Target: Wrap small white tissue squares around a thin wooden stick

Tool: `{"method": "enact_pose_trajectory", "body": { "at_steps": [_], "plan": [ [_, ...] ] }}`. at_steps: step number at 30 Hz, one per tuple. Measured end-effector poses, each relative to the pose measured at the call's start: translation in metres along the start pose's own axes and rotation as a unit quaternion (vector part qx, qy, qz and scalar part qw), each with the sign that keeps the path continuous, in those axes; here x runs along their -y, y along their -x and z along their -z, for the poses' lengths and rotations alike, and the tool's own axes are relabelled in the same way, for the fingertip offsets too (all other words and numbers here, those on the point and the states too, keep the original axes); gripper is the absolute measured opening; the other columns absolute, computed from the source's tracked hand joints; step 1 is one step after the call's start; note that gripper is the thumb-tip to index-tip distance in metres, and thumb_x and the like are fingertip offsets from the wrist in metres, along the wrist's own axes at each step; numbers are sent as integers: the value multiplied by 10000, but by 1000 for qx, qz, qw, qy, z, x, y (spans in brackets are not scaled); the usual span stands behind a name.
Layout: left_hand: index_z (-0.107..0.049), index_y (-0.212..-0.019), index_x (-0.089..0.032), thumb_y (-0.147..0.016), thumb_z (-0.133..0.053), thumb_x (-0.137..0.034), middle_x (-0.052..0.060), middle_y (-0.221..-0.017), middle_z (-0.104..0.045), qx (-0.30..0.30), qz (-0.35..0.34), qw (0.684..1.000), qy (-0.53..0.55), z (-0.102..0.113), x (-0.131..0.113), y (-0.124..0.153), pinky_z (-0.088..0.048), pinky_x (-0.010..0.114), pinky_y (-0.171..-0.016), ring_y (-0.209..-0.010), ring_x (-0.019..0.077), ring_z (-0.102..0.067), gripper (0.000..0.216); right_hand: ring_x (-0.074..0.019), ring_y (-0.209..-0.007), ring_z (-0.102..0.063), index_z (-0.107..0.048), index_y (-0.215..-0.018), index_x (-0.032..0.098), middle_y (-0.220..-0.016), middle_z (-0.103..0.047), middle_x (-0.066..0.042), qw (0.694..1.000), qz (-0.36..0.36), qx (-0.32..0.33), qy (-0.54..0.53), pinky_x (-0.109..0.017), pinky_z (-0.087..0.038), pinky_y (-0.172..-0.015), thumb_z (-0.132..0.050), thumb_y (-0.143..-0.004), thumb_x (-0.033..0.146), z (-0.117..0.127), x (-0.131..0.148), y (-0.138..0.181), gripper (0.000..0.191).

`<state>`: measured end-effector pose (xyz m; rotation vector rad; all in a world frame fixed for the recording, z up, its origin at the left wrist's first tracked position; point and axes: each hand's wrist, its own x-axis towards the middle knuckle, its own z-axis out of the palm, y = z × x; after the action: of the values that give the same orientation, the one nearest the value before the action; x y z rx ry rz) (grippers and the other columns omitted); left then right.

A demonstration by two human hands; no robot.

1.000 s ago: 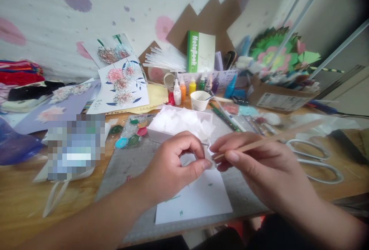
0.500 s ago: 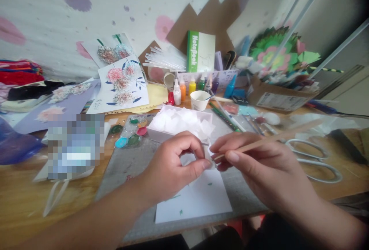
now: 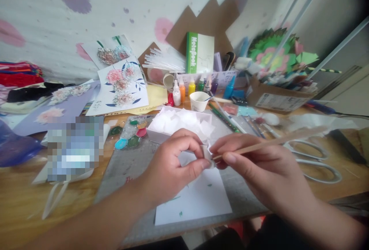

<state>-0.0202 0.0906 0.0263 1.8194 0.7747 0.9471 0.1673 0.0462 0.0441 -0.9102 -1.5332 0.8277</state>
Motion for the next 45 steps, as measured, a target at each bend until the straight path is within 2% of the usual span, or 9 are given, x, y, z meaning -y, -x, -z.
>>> {"method": "enact_pose_trajectory", "body": {
  "at_steps": [5,9,13,23,27,31,34,37,45],
  "plan": [
    [-627,-689,-189,-822,-662,-196,45,-1020,-548,-19,-6,998,-55,1,-1,2,-420,333,-909,-1022,197,-550,138,-189,-821,-734,-744,-869,243,-836,-773,-30,990,78,0,121,-295,-624,-732,-678,-843,105,0,4,1,156],
    [-638,-721,-199,-876,-610,-252,31,-933,-517,-28,-28,997,-69,2,-3,5,-436,310,-818,-901,174,-537,166,-193,-812,-743,-735,-908,241,-846,-776,-43,979,122,21,165,-292,-633,-702,-657,-853,98,-3,6,1,172],
    [-638,-740,-198,-849,-647,-273,20,-896,-509,-26,-17,998,-61,0,-7,6,-434,308,-784,-856,170,-531,132,-187,-821,-751,-742,-936,251,-860,-785,-40,975,129,29,176,-275,-639,-712,-659,-853,97,-3,7,-1,194],
    [-554,-646,-187,-816,-593,-149,19,-875,-543,-54,28,996,-58,-3,-8,3,-421,318,-782,-857,174,-540,179,-178,-809,-751,-765,-899,219,-828,-787,-49,979,132,17,156,-250,-632,-722,-693,-812,66,-6,2,-2,190],
    [-558,-646,-189,-813,-573,-160,19,-875,-544,-63,27,995,-68,1,-5,4,-426,318,-783,-845,173,-546,170,-171,-821,-744,-787,-872,248,-823,-794,-21,989,95,-14,115,-250,-619,-750,-710,-812,91,-3,-3,-3,185],
    [-556,-633,-190,-785,-563,-182,28,-884,-551,-82,30,991,-100,5,-2,-1,-437,328,-788,-854,186,-553,152,-160,-799,-731,-798,-764,275,-813,-793,-8,998,5,-53,19,-239,-614,-708,-745,-807,159,6,-18,-5,135],
    [-559,-621,-189,-773,-558,-191,33,-892,-564,-82,40,986,-138,10,0,-6,-438,343,-806,-865,195,-560,152,-132,-714,-715,-801,-746,291,-814,-786,-4,988,-85,-88,-94,-202,-605,-610,-785,-785,258,12,-29,-8,53],
    [-557,-616,-191,-773,-555,-211,37,-905,-574,-93,48,979,-178,16,3,-11,-431,366,-831,-886,209,-564,158,-118,-679,-710,-798,-689,273,-776,-778,-9,972,-144,-119,-145,-181,-603,-598,-830,-729,314,15,-34,-12,66],
    [-541,-593,-197,-772,-543,-274,47,-924,-582,-144,62,959,-234,30,8,-18,-430,401,-859,-918,233,-574,194,-133,-686,-716,-794,-669,252,-781,-776,-24,959,-175,-145,-171,-194,-606,-594,-854,-690,331,22,-34,-13,101]
  ]
}}
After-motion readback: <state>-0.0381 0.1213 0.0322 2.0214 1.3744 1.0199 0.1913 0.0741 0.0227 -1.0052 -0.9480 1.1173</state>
